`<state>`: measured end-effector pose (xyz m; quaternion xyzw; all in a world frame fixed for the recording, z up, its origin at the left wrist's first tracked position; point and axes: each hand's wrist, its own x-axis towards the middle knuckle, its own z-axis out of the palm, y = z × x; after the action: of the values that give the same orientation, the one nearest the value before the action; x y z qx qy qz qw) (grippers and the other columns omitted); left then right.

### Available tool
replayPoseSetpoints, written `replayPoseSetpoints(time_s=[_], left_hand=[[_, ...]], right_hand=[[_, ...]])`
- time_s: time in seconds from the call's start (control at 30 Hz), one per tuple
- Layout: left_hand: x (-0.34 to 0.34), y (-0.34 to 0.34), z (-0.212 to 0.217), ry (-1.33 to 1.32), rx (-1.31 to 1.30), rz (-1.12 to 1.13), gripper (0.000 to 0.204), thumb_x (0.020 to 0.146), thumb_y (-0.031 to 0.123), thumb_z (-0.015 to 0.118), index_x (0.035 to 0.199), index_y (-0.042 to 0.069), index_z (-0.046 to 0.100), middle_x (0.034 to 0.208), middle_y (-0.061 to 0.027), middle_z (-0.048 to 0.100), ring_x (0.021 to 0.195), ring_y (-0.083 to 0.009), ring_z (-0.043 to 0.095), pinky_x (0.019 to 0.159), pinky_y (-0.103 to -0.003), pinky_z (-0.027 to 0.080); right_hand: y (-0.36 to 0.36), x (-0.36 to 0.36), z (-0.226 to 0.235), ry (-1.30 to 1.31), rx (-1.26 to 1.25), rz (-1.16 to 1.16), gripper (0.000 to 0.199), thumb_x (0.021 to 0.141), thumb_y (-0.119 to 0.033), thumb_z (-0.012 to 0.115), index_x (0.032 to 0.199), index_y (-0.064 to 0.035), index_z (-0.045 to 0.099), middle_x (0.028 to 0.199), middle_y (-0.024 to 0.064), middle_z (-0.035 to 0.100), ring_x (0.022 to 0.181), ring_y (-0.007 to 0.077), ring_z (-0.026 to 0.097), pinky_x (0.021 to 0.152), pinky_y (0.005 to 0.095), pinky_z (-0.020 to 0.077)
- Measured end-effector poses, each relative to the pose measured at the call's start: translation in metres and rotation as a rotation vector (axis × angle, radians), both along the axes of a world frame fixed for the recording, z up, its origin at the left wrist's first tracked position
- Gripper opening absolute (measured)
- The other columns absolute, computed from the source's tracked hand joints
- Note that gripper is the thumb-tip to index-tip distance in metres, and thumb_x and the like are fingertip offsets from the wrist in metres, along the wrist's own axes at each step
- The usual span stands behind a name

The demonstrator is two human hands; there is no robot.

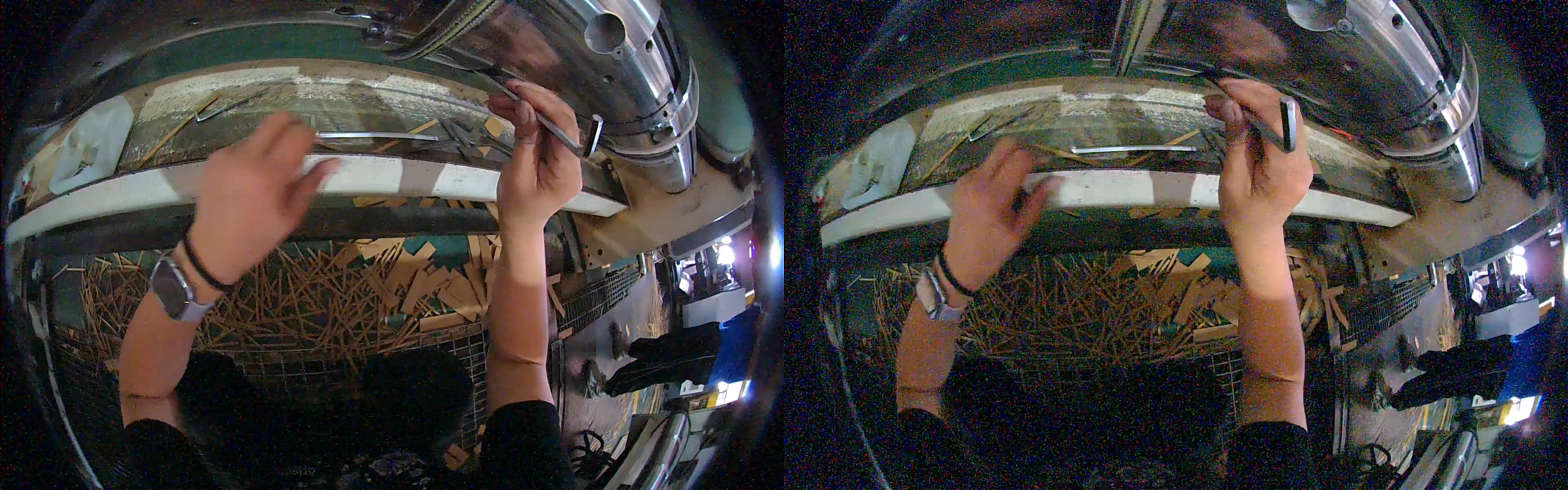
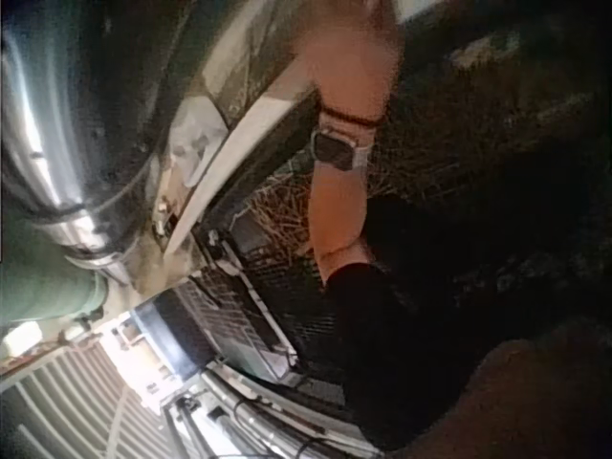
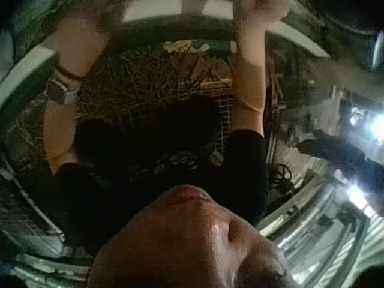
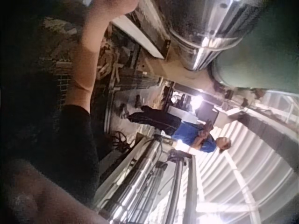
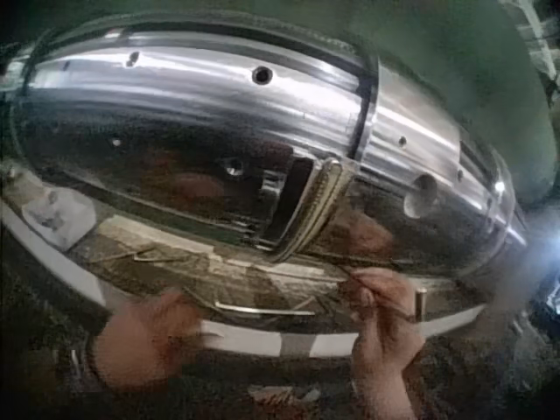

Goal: The person measures a curved metal component on a machine using a tape measure and a caliper. They repeatedly adjust the tools to take measurements at different points along the metal piece.

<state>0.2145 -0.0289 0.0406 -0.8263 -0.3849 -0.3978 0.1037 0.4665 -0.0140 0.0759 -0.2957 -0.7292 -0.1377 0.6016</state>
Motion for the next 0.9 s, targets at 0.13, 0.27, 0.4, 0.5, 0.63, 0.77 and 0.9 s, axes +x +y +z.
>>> replayPoseSetpoints(time_s=[0.13,0.27,0.4,0.5,0.63,0.77,0.9], left_hand=[[0.058,-0.008,0.036,-0.081,0.069,-0.277,0.03,0.073,0.027,0.067,0.095,0.009,0.056,0.088,-0.0092,0.056,0.065,-0.0267,0.059,0.055,-0.034,0.048],[0.106,-0.011,0.076,-0.181,0.293,-0.281,0.019,0.073,0.023,0.061,0.083,0.009,0.055,0.075,-0.0053,0.053,0.063,-0.0199,0.06,0.051,-0.03,0.049],[0.118,0.004,0.083,-0.126,0.45,-0.203,0.015,0.07,0.018,0.059,0.08,0.007,0.057,0.073,-0.0044,0.055,0.061,-0.0172,0.061,0.05,-0.027,0.049],[0.125,0.002,0.085,-0.101,0.471,-0.217,0.015,0.068,0.016,0.058,0.079,0.007,0.059,0.072,-0.0052,0.057,0.061,-0.0172,0.061,0.049,-0.027,0.048],[0.123,0.002,0.098,-0.04,0.466,-0.194,0.013,0.068,0.016,0.059,0.077,0.007,0.06,0.071,-0.0071,0.059,0.063,-0.0183,0.062,0.049,-0.028,0.048],[0.121,-0.001,0.099,0.06,0.469,-0.105,0.013,0.069,0.016,0.058,0.077,0.007,0.062,0.072,-0.0061,0.061,0.065,-0.018,0.062,0.05,-0.028,0.049],[0.112,-0.004,0.109,0.194,0.458,-0.219,0.015,0.073,0.017,0.057,0.082,0.006,0.059,0.077,-0.0058,0.06,0.076,-0.0211,0.061,0.063,-0.032,0.049]], right_hand=[[0.005,-0.001,-0.001,-0.038,-0.001,-0.088,0.014,0.084,0.002,0.05,0.096,0.0033,0.057,0.097,0.0141,0.059,0.079,0.0218,0.062,0.07,0.029,0.0513],[0.001,0.009,0.001,0.068,0.017,-0.234,0.015,0.075,-0.002,0.06,0.09,-0.0013,0.06,0.087,0.0096,0.062,0.076,0.0206,0.06,0.067,0.0287,0.0483],[0.021,0.016,-0.017,0.079,0.004,-0.135,0.014,0.074,-0.007,0.064,0.085,0.0,0.059,0.083,0.0078,0.061,0.071,0.0187,0.058,0.061,0.0279,0.0471],[0.017,0.024,-0.016,0.078,0.047,-0.097,0.014,0.074,-0.008,0.064,0.084,-0.0005,0.059,0.081,0.0074,0.061,0.071,0.0188,0.058,0.061,0.0283,0.0465],[0.019,0.017,-0.016,0.093,0.056,-0.103,0.014,0.075,-0.008,0.064,0.085,-0.0001,0.059,0.083,0.0078,0.061,0.073,0.0193,0.058,0.064,0.0292,0.0463],[0.022,0.009,-0.019,0.093,0.063,-0.132,0.013,0.076,-0.008,0.063,0.086,0.0002,0.059,0.085,0.0081,0.061,0.075,0.0198,0.058,0.066,0.0301,0.0461],[0.018,0.01,-0.023,0.09,0.073,-0.185,0.013,0.077,-0.007,0.063,0.087,0.0006,0.059,0.087,0.0084,0.061,0.077,0.0203,0.058,0.068,0.031,0.0458]])
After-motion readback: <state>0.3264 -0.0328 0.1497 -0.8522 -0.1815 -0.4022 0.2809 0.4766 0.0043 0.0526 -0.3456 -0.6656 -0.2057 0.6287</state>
